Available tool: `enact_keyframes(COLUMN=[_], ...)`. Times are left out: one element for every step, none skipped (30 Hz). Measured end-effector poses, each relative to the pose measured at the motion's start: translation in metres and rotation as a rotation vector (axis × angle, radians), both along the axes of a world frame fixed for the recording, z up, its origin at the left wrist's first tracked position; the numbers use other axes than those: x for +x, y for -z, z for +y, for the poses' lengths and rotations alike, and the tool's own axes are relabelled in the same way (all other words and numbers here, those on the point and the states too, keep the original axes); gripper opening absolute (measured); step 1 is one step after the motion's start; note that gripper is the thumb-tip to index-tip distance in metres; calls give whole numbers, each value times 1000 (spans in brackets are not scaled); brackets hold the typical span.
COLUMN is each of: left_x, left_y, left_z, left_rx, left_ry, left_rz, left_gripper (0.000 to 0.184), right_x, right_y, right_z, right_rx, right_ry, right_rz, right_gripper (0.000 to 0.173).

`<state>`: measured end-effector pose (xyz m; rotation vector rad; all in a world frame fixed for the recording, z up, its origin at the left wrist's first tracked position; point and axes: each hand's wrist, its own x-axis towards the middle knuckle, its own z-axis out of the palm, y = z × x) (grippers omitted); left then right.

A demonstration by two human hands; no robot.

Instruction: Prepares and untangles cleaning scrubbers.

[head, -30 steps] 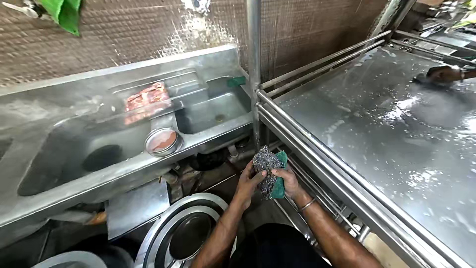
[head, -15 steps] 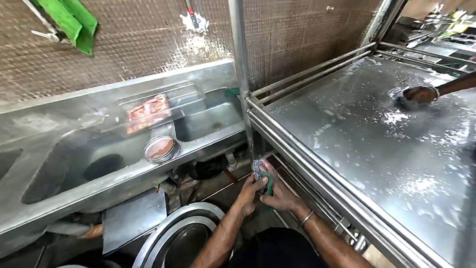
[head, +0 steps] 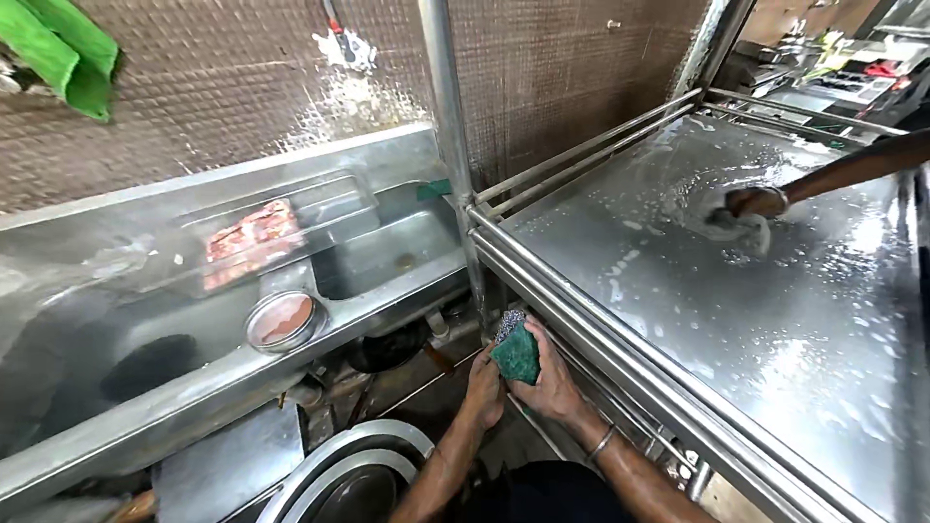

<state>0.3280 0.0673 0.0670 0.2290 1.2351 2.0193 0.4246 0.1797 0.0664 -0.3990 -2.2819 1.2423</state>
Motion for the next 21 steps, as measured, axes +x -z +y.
enact_keyframes(left_x=[-4,-9,-14,-19,-24,-29,-35,-41,-47,-52,-57,-62,-66,-71,-76,-80,-84,-87,-89,-91,-92], left_y=[1,2,4,6,8,9,11,13,13,13,12,12,12,14,15,17,20,24,28,32,35], left_z=[1,2,3,2,0,-3,-5,-8,-10,-12,-14,-16,-18,-20,-22,-23,-24,-24,-24,-23,-22], left_rx=[-6,-10,-13,-22,-36,-46,-52,-53,-57,-61,-68,-78,-83,-77,-67,-62,-68,-83,-105,-130,-155], left_ry=[-13,-20,-22,-20,-15,-11,-12,-15,-17,-21,-19,-13,-3,18,39,51,55,46,33,14,-7], left_rz=[7,11,11,10,4,-8,-22,-34,-44,-56,-64,-68,-65,-62,-57,-55,-46,-29,-5,17,38], left_gripper=[31,30,29,29,30,30,31,33,35,35,34,34,34,33,32,30,30,30,29,27,25], right_x=[-4,-9,-13,-17,-21,-26,-31,-36,-41,-46,-50,-53,-55,-58,-60,-62,-65,-67,-68,-70,-71], right_y=[1,2,1,0,0,-1,-3,-5,-8,-11,-14,-17,-18,-18,-19,-20,-19,-17,-15,-12,-10], right_z=[-3,-6,-8,-10,-12,-13,-14,-15,-15,-15,-15,-15,-14,-14,-14,-15,-17,-19,-22,-24,-27], right_rx=[10,29,42,39,30,24,24,29,31,29,16,-11,-39,-68,-99,-127,-149,-169,-191,-214,-242], right_ry=[69,135,179,190,174,137,85,35,-7,-42,-69,-89,-95,-92,-83,-70,-56,-44,-32,-23,-18], right_rz=[-3,-12,-45,-89,-123,-148,-166,-190,-201,-216,-219,-212,-195,-188,-193,-204,-208,-202,-183,-172,-168], right_gripper=[89,82,76,70,64,59,55,51,48,46,44,41,37,35,32,30,29,28,27,27,27])
